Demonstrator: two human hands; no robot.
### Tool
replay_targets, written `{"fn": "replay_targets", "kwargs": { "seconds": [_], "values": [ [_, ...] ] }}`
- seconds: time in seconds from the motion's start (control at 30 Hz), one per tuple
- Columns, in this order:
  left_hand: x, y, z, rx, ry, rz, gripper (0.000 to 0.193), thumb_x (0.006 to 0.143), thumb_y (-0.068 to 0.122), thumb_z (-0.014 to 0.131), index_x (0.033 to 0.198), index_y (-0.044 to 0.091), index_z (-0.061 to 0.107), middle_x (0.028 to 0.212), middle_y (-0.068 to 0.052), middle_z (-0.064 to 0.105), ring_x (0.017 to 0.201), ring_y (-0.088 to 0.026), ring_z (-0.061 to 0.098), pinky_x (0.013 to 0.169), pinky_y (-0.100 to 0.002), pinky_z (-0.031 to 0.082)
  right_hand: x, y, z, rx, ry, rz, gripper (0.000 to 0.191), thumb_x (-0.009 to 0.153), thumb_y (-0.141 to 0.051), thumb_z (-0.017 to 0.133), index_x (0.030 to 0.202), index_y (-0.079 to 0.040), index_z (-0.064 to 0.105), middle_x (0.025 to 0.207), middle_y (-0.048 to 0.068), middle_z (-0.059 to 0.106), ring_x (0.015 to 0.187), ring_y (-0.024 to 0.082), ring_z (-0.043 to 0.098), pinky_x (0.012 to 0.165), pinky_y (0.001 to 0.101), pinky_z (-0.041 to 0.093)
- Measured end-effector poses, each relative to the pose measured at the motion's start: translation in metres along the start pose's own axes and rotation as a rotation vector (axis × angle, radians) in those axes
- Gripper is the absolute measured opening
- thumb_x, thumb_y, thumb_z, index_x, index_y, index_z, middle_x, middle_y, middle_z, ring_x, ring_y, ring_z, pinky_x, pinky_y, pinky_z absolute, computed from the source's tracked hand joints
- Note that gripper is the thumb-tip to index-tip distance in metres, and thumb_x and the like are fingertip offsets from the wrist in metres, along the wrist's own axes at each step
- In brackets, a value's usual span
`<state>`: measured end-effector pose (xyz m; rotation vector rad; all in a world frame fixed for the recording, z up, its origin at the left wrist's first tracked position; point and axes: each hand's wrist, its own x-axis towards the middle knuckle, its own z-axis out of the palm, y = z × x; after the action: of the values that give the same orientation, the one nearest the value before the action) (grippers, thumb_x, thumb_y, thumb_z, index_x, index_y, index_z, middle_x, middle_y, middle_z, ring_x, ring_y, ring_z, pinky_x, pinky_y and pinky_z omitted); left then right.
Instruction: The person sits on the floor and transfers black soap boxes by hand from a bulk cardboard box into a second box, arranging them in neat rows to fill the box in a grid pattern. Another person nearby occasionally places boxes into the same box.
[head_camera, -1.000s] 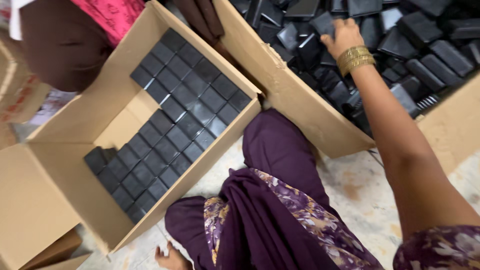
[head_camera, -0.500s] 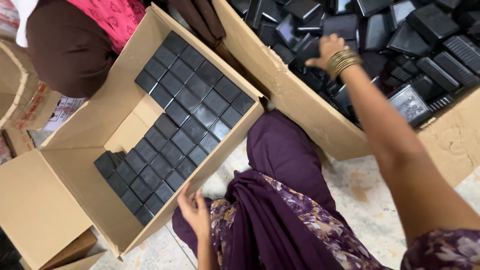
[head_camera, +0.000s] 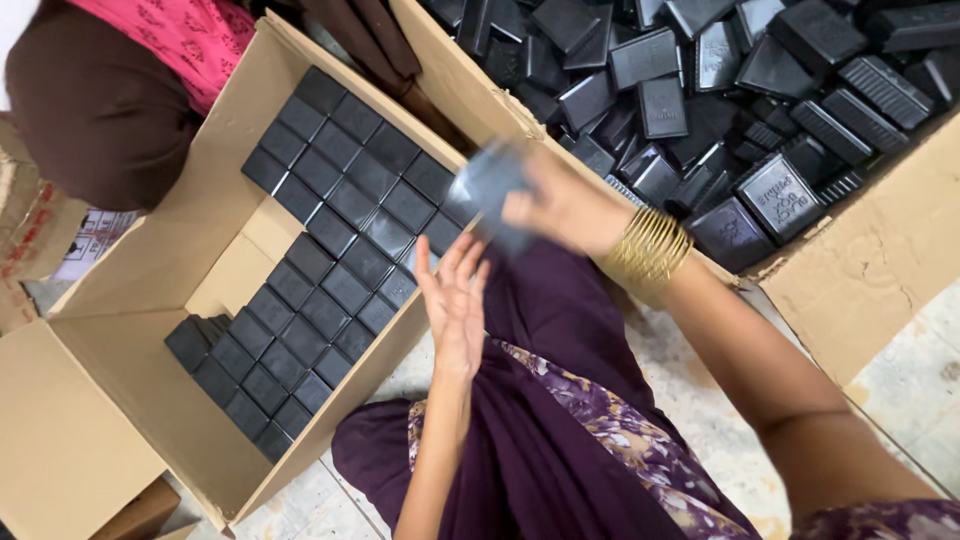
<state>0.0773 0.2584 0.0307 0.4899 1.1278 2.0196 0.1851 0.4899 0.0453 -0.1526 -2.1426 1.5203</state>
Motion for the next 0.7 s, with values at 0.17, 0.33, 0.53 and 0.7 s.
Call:
{"fn": "replay_targets", "kwargs": {
  "seconds": [0.17, 0.33, 0.53, 0.7],
  "values": [
    [-0.022, -0.02, -0.022, -0.193, 0.202, -0.384, 0.047, 0.1, 0.03, 0.068, 0.134, 0.002, 0.051, 0.11, -0.016, 0.066, 0.095, -0.034, 0.067, 0.083, -0.05, 0.057, 0.0, 0.036, -0.073, -0.522, 0.1, 0.641, 0.053, 0.109, -0.053, 0.053, 0.112, -0.004, 0.073, 0.111, 0.019, 0.074, 0.101, 0.033, 0.072, 0.091, 0.0462, 0.057],
    [-0.068, -0.026, -0.054, -0.093, 0.348, -0.569, 0.045, 0.091, 0.025, 0.069, 0.132, 0.01, 0.056, 0.106, -0.005, 0.07, 0.091, -0.019, 0.071, 0.08, -0.037, 0.06, 0.0, 0.131, -0.143, -0.916, 0.396, 1.148, 0.092, 0.084, -0.054, 0.08, 0.141, 0.004, 0.036, 0.129, 0.033, 0.055, 0.115, 0.047, 0.059, 0.095, 0.0525, 0.05],
    [-0.091, -0.014, -0.08, -0.115, 0.394, -0.574, 0.041, 0.095, 0.023, 0.067, 0.131, 0.005, 0.059, 0.108, -0.007, 0.072, 0.093, -0.019, 0.071, 0.082, -0.035, 0.06, 0.016, 0.146, -0.142, -0.88, 0.22, 0.915, 0.093, 0.071, -0.037, 0.093, 0.144, -0.005, 0.045, 0.14, 0.029, 0.054, 0.127, 0.043, 0.057, 0.106, 0.0479, 0.048],
    [-0.1, 0.006, -0.09, -0.124, 0.402, -0.532, 0.039, 0.098, 0.025, 0.065, 0.132, 0.006, 0.06, 0.109, -0.007, 0.072, 0.092, -0.018, 0.071, 0.08, -0.035, 0.059, 0.052, 0.136, -0.164, -1.083, 0.071, 0.653, 0.067, 0.087, -0.037, 0.087, 0.146, -0.015, 0.064, 0.143, 0.027, 0.057, 0.128, 0.045, 0.059, 0.108, 0.0509, 0.051]
  ]
}}
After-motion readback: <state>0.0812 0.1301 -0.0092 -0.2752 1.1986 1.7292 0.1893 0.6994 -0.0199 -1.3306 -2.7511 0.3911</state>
